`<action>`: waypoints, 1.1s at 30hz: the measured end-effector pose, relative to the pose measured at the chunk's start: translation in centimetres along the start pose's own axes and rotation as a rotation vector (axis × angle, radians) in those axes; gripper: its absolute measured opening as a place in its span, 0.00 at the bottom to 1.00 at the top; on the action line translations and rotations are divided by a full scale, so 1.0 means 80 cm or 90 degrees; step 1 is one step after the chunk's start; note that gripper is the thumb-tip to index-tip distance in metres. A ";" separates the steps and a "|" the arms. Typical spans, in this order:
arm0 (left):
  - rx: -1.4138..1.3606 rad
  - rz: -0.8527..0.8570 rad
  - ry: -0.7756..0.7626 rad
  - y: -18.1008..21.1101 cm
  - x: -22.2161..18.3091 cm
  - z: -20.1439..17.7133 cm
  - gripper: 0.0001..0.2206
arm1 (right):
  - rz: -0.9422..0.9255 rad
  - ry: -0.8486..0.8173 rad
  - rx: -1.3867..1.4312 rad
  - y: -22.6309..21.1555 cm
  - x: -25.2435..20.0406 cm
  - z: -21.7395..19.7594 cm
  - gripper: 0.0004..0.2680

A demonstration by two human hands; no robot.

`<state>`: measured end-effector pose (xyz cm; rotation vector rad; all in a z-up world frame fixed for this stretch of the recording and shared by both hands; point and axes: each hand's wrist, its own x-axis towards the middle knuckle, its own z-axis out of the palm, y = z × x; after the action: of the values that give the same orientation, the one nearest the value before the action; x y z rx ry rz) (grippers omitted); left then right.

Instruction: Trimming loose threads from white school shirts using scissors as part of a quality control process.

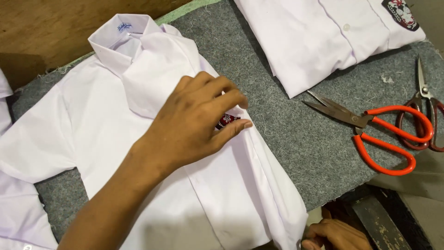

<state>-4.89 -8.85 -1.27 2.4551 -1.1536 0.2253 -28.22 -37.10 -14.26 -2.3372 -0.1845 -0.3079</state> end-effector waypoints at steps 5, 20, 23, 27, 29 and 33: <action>-0.020 0.003 -0.049 -0.001 0.000 0.011 0.09 | -0.064 -0.054 0.053 0.028 -0.007 0.003 0.11; -0.082 0.058 0.042 0.010 0.000 0.017 0.03 | -0.050 -0.129 0.088 0.041 -0.003 0.009 0.13; -0.204 0.162 0.101 0.052 0.001 0.014 0.03 | -0.011 -0.086 0.049 0.042 -0.013 0.016 0.09; -0.203 0.252 -0.176 0.102 -0.057 0.028 0.08 | 0.331 -0.900 -0.088 0.218 -0.048 0.046 0.12; -0.250 0.122 -0.207 0.067 -0.048 0.002 0.11 | 0.171 -0.640 0.053 0.266 -0.106 0.054 0.14; -0.044 -0.353 -0.049 -0.015 -0.023 -0.083 0.12 | 0.237 -0.383 0.139 0.341 -0.202 0.111 0.33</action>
<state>-4.94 -4.01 3.76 2.6227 -0.4587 -0.0730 -36.14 -50.63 -43.20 -2.1273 -0.0621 0.5772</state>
